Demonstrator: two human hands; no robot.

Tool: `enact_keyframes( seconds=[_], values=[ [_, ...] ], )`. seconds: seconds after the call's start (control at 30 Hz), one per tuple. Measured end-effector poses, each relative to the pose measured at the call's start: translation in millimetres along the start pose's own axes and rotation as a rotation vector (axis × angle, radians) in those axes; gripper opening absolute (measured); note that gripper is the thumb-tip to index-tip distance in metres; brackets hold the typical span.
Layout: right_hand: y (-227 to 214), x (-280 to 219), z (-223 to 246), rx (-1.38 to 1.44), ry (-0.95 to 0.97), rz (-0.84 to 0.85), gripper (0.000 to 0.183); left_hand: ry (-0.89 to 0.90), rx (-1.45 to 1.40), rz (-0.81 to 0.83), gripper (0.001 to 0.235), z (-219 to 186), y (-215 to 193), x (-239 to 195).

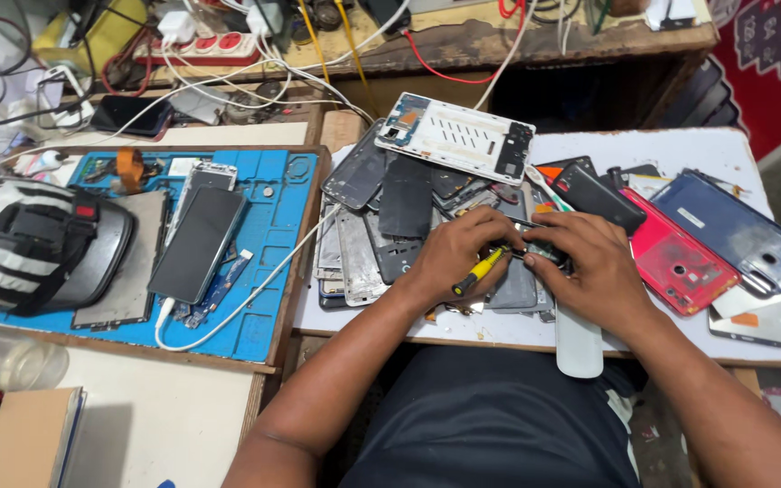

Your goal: The person uses a yellow-handled screwdriver to unscrew and manipulate components on a small circuit board. They repeatedly adjust the board and tool while working over a cluttered workbench filled with disassembled phone parts.

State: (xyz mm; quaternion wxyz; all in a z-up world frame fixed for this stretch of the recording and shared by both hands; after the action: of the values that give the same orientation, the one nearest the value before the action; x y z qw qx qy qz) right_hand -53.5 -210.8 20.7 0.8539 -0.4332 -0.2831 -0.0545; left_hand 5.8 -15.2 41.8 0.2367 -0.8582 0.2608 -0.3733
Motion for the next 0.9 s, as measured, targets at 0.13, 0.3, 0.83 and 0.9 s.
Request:
enact_keyframes(
  seconds=[0.13, 0.3, 0.83, 0.9],
  values=[
    [-0.5, 0.5, 1.6, 0.003, -0.014, -0.005, 0.034, -0.035, -0.006, 0.011, 0.020, -0.5, 0.3, -0.7],
    [0.5, -1.4, -0.9, -0.008, -0.009, -0.003, 0.034, 0.000, -0.004, -0.007, 0.019, -1.7, 0.7, -1.1],
    [-0.3, 0.0, 1.0, -0.005, -0.012, -0.003, 0.035, -0.013, 0.011, 0.005, 0.017, -1.5, 0.5, -0.3],
    [0.1, -0.8, 0.3, 0.000, -0.003, 0.000, 0.035, -0.009, 0.007, 0.007, 0.018, -0.8, 1.0, -0.5]
  ],
)
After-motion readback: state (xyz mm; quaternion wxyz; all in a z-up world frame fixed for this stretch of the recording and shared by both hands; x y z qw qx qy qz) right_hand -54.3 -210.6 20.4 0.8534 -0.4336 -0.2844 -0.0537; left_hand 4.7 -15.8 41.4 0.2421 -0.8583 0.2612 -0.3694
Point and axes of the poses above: each hand's wrist, its own x-axis towards the middle knuckle, its own y-axis out of the palm, z = x × y, the point moved 3 cm from there along x, towards the middle knuckle
